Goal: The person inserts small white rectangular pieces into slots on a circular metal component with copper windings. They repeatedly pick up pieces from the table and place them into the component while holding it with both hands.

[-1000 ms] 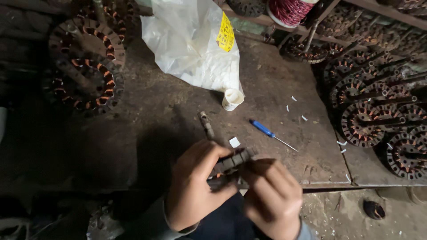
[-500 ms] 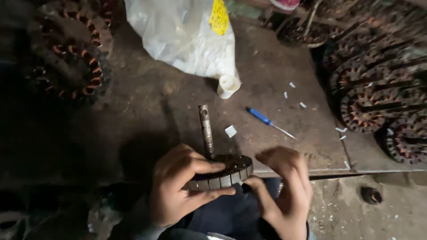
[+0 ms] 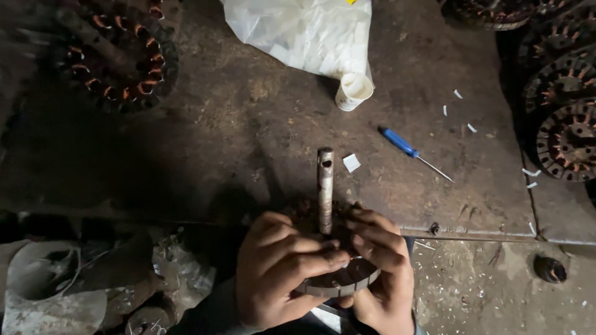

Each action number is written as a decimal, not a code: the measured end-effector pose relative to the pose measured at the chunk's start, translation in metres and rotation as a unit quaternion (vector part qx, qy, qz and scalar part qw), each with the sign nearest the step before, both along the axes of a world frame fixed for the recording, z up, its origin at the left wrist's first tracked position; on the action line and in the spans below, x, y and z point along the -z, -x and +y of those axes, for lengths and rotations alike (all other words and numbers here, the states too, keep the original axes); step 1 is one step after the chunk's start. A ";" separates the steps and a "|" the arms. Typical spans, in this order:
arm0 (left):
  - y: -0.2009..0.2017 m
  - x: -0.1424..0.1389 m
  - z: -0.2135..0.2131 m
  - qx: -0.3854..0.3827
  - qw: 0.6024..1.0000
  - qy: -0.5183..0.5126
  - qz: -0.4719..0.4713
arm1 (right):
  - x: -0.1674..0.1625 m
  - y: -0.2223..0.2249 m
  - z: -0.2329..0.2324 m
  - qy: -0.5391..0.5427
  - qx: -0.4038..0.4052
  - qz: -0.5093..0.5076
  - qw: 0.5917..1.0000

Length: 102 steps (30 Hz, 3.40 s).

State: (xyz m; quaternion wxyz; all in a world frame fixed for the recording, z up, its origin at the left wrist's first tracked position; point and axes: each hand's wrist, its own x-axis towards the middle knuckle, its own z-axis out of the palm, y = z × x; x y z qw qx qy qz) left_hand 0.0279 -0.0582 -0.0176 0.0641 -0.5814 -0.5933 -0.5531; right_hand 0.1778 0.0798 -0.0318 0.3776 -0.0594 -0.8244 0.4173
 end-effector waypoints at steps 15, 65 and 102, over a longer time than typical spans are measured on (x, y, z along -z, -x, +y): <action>0.007 -0.013 0.013 -0.044 0.997 -0.019 -0.062 | -0.007 0.021 0.007 0.077 -0.022 -0.004 0.997; 0.031 -0.021 0.039 -0.087 0.986 -0.044 -0.135 | -0.031 0.056 0.118 -0.005 0.070 -0.152 0.986; 0.040 -0.035 0.051 0.038 0.995 -0.016 -0.087 | -0.044 0.020 0.019 0.087 0.168 0.128 0.974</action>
